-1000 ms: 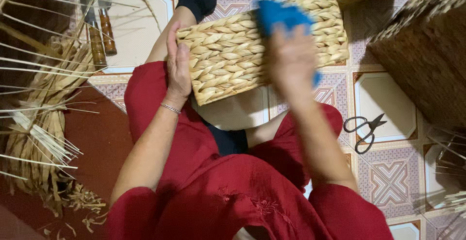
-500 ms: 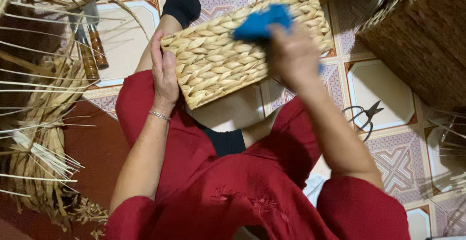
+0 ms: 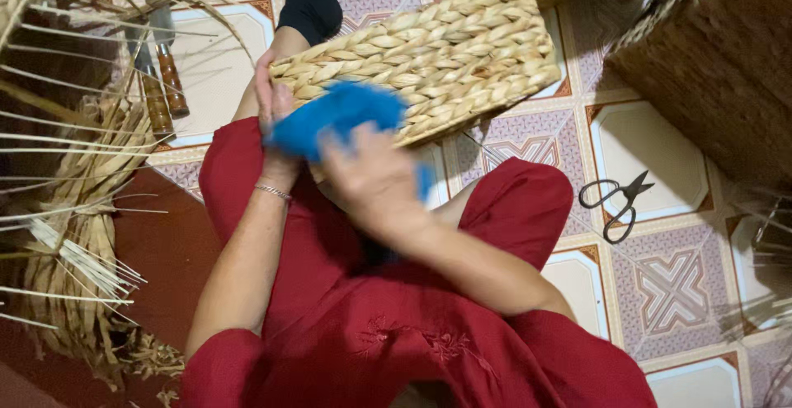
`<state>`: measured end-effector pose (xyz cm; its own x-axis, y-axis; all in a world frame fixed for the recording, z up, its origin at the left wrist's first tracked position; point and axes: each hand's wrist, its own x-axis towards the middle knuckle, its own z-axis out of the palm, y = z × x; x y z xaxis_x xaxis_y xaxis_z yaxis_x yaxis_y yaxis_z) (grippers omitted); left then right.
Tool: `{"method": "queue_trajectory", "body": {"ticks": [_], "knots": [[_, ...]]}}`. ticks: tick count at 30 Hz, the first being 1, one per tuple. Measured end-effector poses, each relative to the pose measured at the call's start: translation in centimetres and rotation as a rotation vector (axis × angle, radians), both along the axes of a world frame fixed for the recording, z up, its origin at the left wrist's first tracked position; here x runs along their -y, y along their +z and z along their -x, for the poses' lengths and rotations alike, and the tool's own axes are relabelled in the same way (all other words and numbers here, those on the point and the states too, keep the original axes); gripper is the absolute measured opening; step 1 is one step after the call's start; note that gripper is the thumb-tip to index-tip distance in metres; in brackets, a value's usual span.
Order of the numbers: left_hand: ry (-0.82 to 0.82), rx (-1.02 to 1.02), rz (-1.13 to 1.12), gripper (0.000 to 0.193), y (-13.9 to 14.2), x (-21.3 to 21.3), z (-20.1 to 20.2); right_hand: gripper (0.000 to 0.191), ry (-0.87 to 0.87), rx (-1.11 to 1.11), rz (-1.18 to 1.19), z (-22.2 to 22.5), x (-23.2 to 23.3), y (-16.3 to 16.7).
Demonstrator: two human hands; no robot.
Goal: The person wipes the exterior and interior surfaces of a rectangular woven basket using a blue cloth. They rotate the basket to clean all sides and the inside, then place it on top of another basket.
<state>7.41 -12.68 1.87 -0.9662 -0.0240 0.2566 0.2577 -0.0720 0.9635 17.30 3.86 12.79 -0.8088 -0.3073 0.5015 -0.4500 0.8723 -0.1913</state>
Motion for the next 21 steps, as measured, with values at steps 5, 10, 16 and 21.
{"method": "queue_trajectory", "body": {"ticks": [5,10,16,21], "knots": [[-0.032,0.115,-0.023,0.058,0.8,0.4,-0.4,0.041,0.164,0.046,0.106,-0.5,-0.4,-0.7],[-0.009,-0.023,0.168,0.054,1.2,0.6,-0.3,0.045,-0.147,-0.1,-0.055,3.1,-12.2,-2.0],[0.002,-0.02,0.155,0.053,0.8,0.3,-0.2,0.028,-0.616,-0.067,-0.077,5.7,-24.1,-3.6],[0.008,0.009,0.101,0.053,0.6,0.1,0.0,0.046,-0.452,-0.156,-0.008,3.0,-15.8,-3.5]]}}
